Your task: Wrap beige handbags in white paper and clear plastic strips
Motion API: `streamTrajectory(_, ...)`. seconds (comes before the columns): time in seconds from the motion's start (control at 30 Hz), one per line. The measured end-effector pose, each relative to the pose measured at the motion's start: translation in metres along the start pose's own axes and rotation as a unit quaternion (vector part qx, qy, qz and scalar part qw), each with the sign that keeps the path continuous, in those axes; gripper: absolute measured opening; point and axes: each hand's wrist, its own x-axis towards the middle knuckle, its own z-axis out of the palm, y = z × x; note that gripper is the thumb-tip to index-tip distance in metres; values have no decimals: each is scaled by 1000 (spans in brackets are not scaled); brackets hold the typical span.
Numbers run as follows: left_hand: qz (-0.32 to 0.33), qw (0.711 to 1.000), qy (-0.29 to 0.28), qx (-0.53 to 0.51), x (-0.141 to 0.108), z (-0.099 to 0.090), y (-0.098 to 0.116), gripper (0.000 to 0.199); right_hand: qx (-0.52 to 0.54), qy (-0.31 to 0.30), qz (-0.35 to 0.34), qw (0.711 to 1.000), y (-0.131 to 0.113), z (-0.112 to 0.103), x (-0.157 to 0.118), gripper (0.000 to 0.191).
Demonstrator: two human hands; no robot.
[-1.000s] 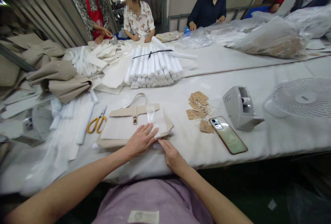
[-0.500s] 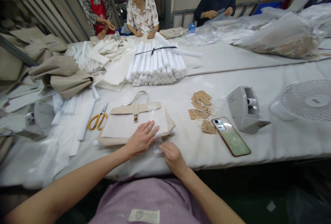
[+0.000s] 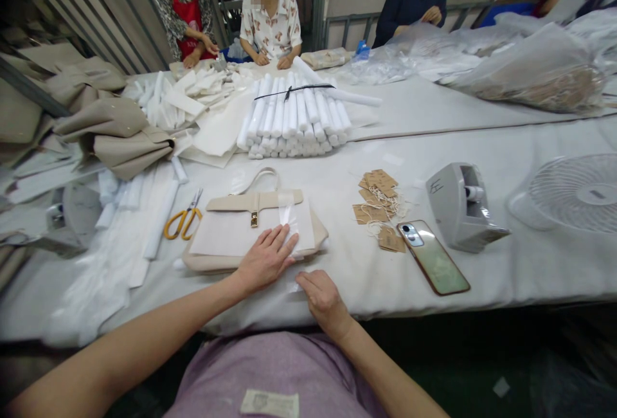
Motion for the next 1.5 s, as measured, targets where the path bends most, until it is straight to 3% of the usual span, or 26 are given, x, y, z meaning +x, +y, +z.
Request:
streamTrajectory(0.37, 1, 1000, 11, 2, 1, 8, -1, 52, 1, -36, -28, 999, -5, -17, 30, 29)
streamTrajectory(0.6, -1, 1000, 1, -27, 2, 6, -1, 51, -56, -84, -27, 994, 11, -26, 66, 26)
streamTrajectory(0.83, 4, 995, -24, -98, 2, 1, -4, 79, -48, -144, -14, 988, 32, -22, 83, 30)
streamTrajectory(1.03, -34, 993, -17, -108, 7, -1, -5, 42, 3, -172, 99, 980, 41, -14, 82, 20)
streamTrajectory(1.5, -94, 981, 36, -168, 11, 0, -2, 33, -12, -193, 304, 933, 39, -11, 104, 9)
